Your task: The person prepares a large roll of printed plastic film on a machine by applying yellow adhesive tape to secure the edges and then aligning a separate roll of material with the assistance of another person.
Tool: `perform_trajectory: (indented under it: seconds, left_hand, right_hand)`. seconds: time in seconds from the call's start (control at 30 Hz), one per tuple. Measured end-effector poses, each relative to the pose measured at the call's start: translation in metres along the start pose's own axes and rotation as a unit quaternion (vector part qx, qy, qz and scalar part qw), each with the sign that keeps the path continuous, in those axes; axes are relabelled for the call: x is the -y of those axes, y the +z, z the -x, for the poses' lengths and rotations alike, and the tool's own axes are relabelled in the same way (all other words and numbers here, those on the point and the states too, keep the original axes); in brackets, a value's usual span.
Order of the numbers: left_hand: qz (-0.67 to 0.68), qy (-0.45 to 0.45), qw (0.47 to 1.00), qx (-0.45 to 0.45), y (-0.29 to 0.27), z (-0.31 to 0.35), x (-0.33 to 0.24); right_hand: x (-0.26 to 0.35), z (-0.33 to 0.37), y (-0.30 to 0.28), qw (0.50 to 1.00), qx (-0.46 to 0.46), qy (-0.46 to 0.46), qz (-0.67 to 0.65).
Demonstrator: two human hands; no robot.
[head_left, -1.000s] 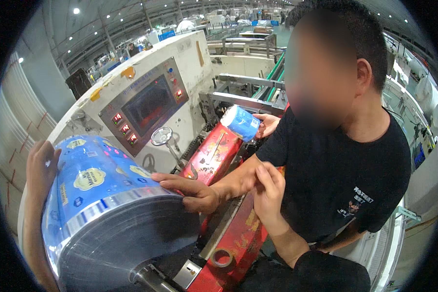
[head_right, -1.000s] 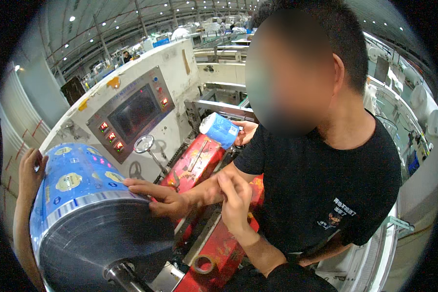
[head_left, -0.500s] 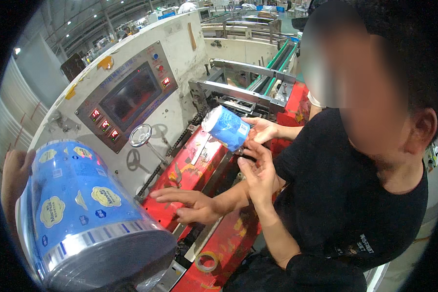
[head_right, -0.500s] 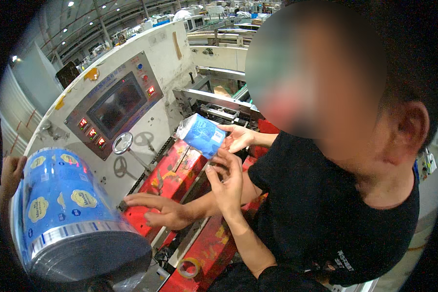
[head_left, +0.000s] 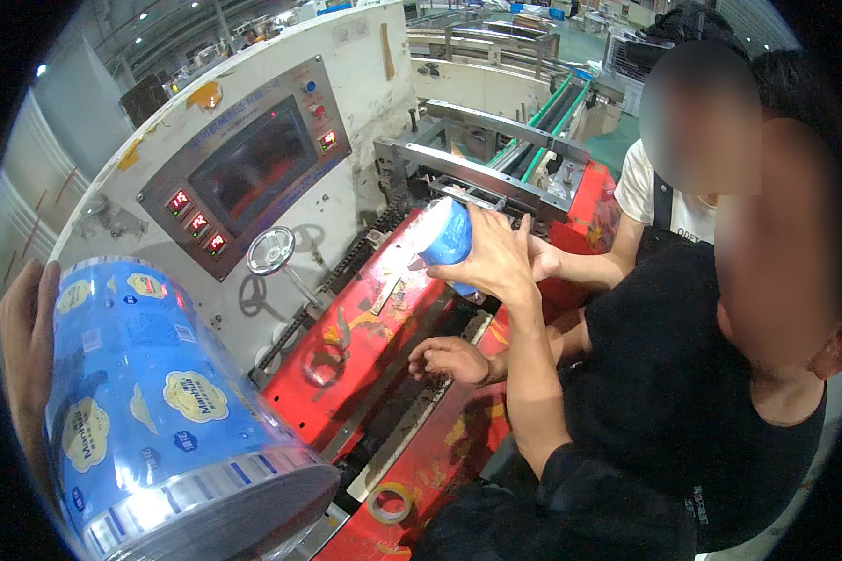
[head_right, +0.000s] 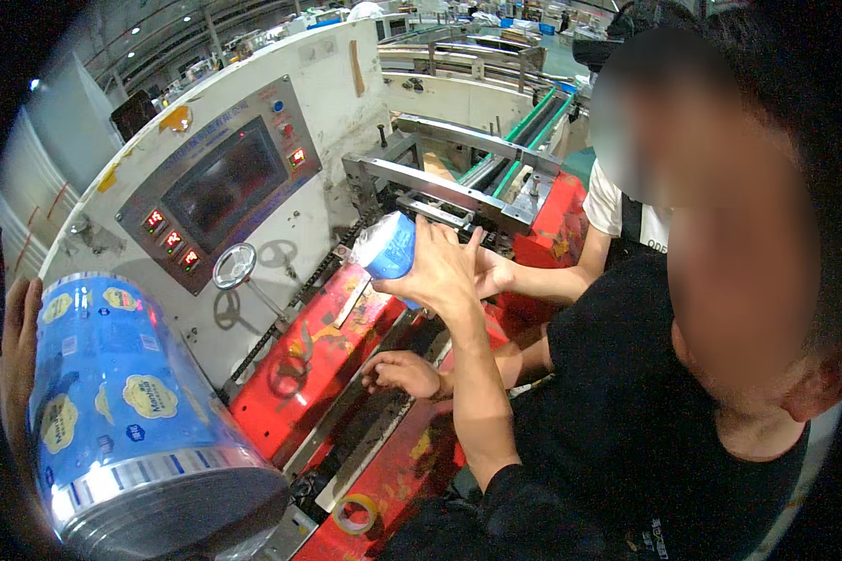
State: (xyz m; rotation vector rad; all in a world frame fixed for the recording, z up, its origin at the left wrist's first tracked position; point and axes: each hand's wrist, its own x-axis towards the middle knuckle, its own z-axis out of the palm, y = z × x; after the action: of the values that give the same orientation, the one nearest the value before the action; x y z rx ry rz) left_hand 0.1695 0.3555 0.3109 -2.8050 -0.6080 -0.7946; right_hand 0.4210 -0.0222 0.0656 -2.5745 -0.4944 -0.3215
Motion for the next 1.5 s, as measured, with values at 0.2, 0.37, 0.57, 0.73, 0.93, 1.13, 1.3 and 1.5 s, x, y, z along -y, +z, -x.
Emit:
perform_trajectory:
  seconds: [0.2,0.37,0.57,0.73,0.93,1.13,1.3,1.5]
  left_hand:
    - [0.025,0.171,0.985,0.007,-0.006,0.009,-0.039]
    - [0.078,0.211,0.96,0.165,-0.032,0.01,-0.074]
    - [0.347,0.115,0.859,0.359,-0.034,0.012,-0.1]
    - [0.297,0.091,0.885,0.347,-0.023,0.019,-0.095]
    - [0.31,0.072,0.891,0.323,-0.027,0.019,-0.103]
    - [0.335,0.031,0.886,0.318,-0.021,0.016,-0.095]
    - [0.332,0.045,0.889,0.312,-0.019,0.015,-0.099]
    - [0.326,0.054,0.891,0.311,-0.02,0.014,-0.098]
  right_hand:
    - [0.053,0.03,-0.009,0.963,-0.235,-0.116,-0.068]
    - [0.141,0.048,-0.029,0.919,-0.273,-0.173,-0.228]
    - [0.206,0.057,-0.043,0.884,-0.282,-0.186,-0.322]
    - [0.233,0.067,-0.052,0.889,-0.273,-0.172,-0.324]
    - [0.236,0.069,-0.057,0.892,-0.279,-0.164,-0.315]
    - [0.214,0.056,-0.051,0.841,-0.213,-0.25,-0.429]
    - [0.214,0.049,-0.052,0.782,-0.146,-0.217,-0.566]
    - [0.219,0.048,-0.046,0.797,-0.135,-0.203,-0.553]
